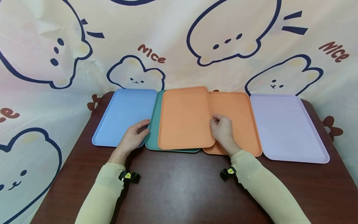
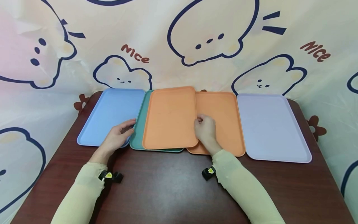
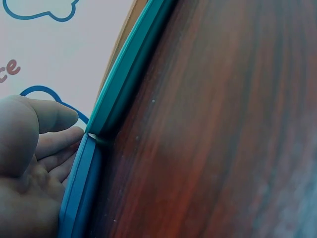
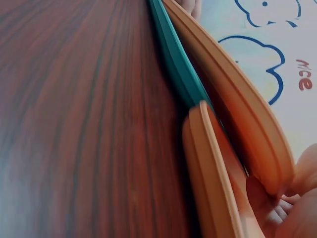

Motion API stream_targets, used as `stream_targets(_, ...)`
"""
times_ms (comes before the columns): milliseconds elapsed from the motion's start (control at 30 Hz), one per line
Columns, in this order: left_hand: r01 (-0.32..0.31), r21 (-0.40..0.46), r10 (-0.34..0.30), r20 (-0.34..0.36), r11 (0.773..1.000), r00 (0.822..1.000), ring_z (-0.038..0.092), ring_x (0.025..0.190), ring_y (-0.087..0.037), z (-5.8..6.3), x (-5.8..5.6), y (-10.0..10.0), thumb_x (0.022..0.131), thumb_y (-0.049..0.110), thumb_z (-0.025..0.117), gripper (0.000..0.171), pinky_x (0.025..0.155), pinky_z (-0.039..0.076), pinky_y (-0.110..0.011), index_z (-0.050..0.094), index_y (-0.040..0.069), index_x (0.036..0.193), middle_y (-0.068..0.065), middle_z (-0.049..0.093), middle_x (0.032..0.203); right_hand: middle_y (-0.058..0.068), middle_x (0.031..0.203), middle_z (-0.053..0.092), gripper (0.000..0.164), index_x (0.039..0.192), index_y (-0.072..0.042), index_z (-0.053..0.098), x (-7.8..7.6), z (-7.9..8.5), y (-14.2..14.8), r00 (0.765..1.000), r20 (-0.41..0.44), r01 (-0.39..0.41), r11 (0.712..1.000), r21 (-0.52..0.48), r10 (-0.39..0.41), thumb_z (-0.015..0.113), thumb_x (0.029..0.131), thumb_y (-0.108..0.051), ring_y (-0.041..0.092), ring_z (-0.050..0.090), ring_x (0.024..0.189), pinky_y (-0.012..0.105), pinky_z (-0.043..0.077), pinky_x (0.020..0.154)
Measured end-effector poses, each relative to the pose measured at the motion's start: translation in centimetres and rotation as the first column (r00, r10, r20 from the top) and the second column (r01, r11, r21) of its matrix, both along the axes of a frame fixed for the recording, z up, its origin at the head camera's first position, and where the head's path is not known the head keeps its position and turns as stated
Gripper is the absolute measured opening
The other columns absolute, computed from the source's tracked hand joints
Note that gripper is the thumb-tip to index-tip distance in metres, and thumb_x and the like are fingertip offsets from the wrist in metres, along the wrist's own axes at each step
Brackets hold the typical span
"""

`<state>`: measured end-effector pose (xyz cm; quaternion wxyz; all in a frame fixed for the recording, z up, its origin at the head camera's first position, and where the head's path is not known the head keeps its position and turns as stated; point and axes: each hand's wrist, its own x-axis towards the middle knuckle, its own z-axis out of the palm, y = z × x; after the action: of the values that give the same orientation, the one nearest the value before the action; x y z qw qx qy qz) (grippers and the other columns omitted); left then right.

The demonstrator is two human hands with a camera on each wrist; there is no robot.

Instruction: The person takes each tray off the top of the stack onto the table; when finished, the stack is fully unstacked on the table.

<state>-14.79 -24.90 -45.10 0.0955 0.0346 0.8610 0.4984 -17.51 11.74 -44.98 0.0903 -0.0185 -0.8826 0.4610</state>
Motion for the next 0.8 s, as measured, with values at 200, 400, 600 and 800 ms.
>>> stream_targets(200,-0.002,0.003,0.002,0.000,1.000,1.000,0.040,0.159,-0.041,-0.1,0.0,0.0,0.113,0.014,0.053,0.051,0.126,0.041,-0.058,0.046,0.001,0.163,-0.018,0.036,0.175,0.027,0.106,0.077,0.032,0.128,0.009,0.075,0.2,0.1,2.3,0.998,-0.016,0.058,0.998,-0.018,-0.058,0.060,0.103,-0.004,0.036,0.072,0.094,0.024,0.051,0.077)
stream_targets(400,0.000,-0.003,0.000,-0.001,1.000,1.000,0.040,0.159,-0.041,-0.1,0.0,0.0,0.114,0.014,0.053,0.051,0.127,0.041,-0.058,0.046,0.001,0.163,-0.018,0.036,0.175,0.027,0.114,0.077,0.031,0.130,0.006,0.075,0.4,0.5,5.5,1.000,0.014,-0.018,0.999,-0.032,0.019,0.062,0.107,-0.009,0.024,0.068,0.094,0.013,0.047,0.073)
stream_targets(600,0.000,-0.003,0.000,0.000,1.000,1.000,0.040,0.159,-0.042,-0.1,0.0,0.1,0.113,0.014,0.053,0.051,0.127,0.041,-0.058,0.046,0.002,0.163,-0.019,0.036,0.174,0.027,0.119,0.078,0.028,0.128,0.006,0.076,0.9,1.4,8.9,0.984,-0.033,-0.177,0.984,-0.010,0.176,0.068,0.106,-0.009,-0.004,0.063,0.093,0.006,0.049,0.077)
stream_targets(800,-0.001,-0.010,0.001,-0.002,1.000,1.000,0.039,0.159,-0.042,-0.1,0.0,0.1,0.113,0.014,0.054,0.052,0.127,0.041,-0.058,0.045,0.003,0.163,-0.019,0.035,0.175,0.021,0.114,0.081,0.019,0.117,0.002,0.082,1.5,2.2,11.1,0.935,-0.113,-0.331,0.942,0.059,0.336,0.074,0.101,-0.005,-0.010,0.063,0.088,0.007,0.050,0.074)
